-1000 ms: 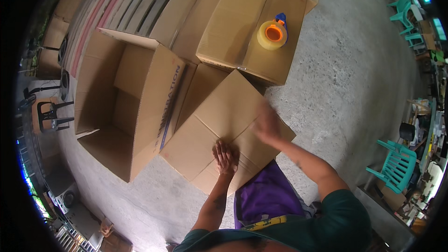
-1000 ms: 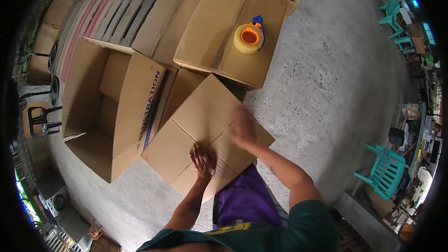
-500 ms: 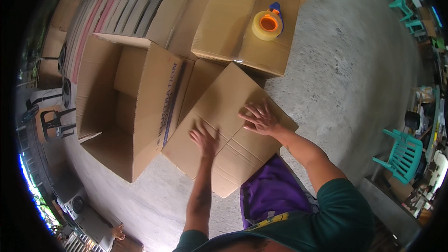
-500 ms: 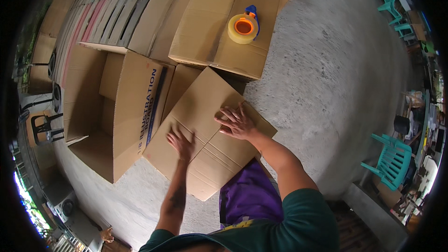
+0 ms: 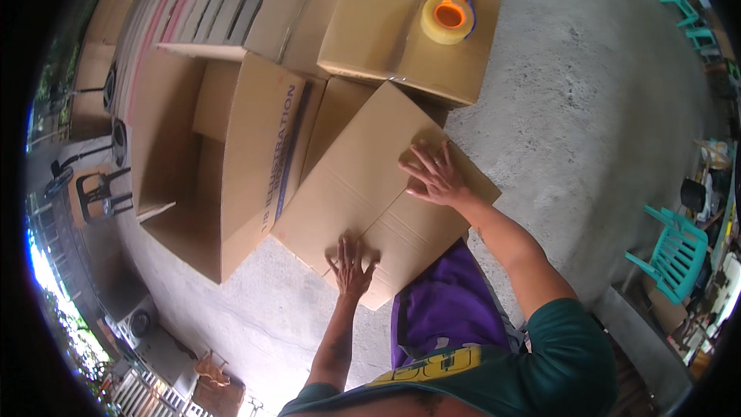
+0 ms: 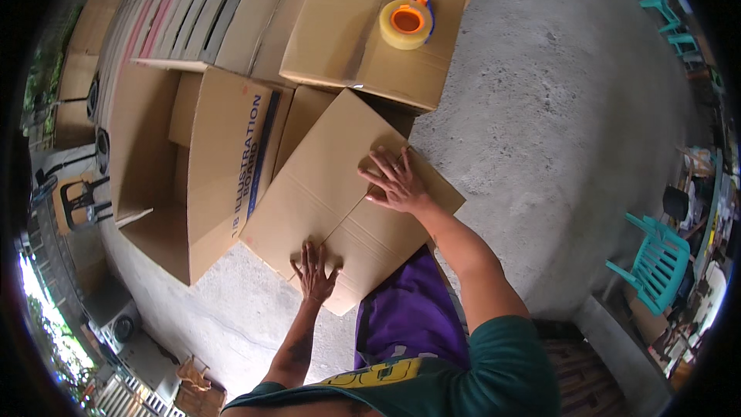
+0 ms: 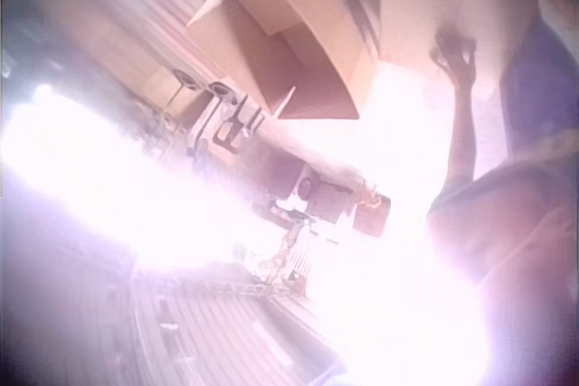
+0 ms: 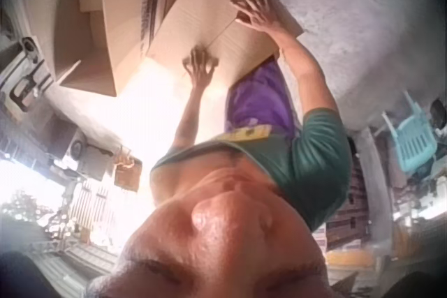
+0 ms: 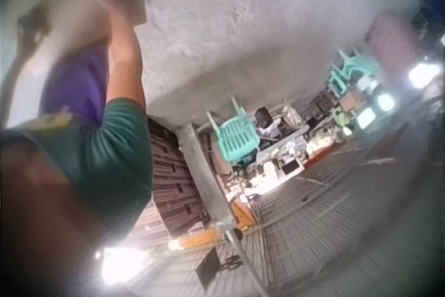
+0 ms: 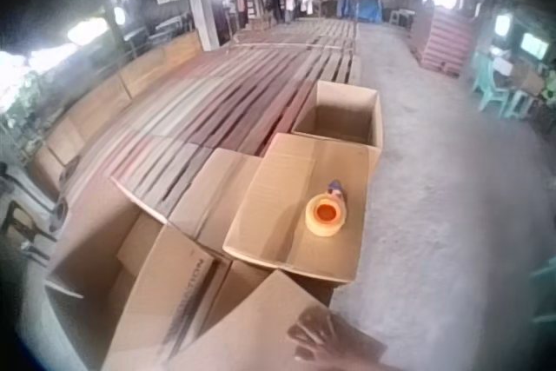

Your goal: The person assembles a cardboard box, folds the flaps, and applies adhesive tape to the seams using a tape dispenser.

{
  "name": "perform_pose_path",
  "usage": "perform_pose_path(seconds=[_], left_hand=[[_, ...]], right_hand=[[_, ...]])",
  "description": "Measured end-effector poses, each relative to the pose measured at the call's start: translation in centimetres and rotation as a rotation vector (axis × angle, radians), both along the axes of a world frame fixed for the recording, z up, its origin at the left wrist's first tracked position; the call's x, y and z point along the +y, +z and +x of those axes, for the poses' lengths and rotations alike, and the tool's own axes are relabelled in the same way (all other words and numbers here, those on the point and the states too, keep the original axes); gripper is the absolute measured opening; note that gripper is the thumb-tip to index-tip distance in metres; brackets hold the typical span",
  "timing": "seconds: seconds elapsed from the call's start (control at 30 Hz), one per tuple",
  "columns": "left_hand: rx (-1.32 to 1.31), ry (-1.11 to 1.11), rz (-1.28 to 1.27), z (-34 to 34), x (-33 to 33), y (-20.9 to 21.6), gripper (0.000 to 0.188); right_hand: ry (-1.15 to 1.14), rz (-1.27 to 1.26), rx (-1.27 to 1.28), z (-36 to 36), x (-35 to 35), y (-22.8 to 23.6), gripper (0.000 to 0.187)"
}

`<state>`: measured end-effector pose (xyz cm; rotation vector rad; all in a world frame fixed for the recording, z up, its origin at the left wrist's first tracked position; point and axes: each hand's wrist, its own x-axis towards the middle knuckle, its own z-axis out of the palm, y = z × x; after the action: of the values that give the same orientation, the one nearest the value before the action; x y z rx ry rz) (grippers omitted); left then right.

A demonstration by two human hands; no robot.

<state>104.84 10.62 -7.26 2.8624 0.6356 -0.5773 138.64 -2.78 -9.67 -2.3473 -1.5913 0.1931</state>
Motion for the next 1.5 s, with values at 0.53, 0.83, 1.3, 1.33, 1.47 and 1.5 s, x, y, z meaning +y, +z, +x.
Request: perform_pose_path(seconds=[0.53, 0.83, 1.3, 1.33, 1.47, 1.5], left_hand=[[-0.319, 0.433, -0.008, 16.1, 14.4, -3.4, 0.084], [-0.331, 0.159, 0.058, 12.4, 0.0, -2.0, 0.082], [-0.339, 0.097, 0.131, 11.9, -0.2, -3.2, 0.071], [-0.334, 0.089, 0.127, 12.0, -0.3, -3.2, 0.072], [-0.348, 0.069, 0.121, 12.1, -0.3, -3.3, 0.072], [-0.358, 0.072, 0.121, 12.1, -0.5, -3.1, 0.072]], right_hand=[[-0.009, 0.006, -0.058, 0.0, -0.2, 0.4, 0.067], [-0.035, 0.060, -0.109, -0.1, -0.9, -0.3, 0.067], [-0.064, -0.030, 0.529, 6.8, -2.7, 1.3, 0.052], [-0.037, 0.030, 0.620, 8.0, -2.9, 0.7, 0.050], [-0.185, 0.153, 0.701, 8.4, -3.4, -0.8, 0.044], [-0.150, 0.172, 0.707, 8.6, -3.4, -0.8, 0.042]])
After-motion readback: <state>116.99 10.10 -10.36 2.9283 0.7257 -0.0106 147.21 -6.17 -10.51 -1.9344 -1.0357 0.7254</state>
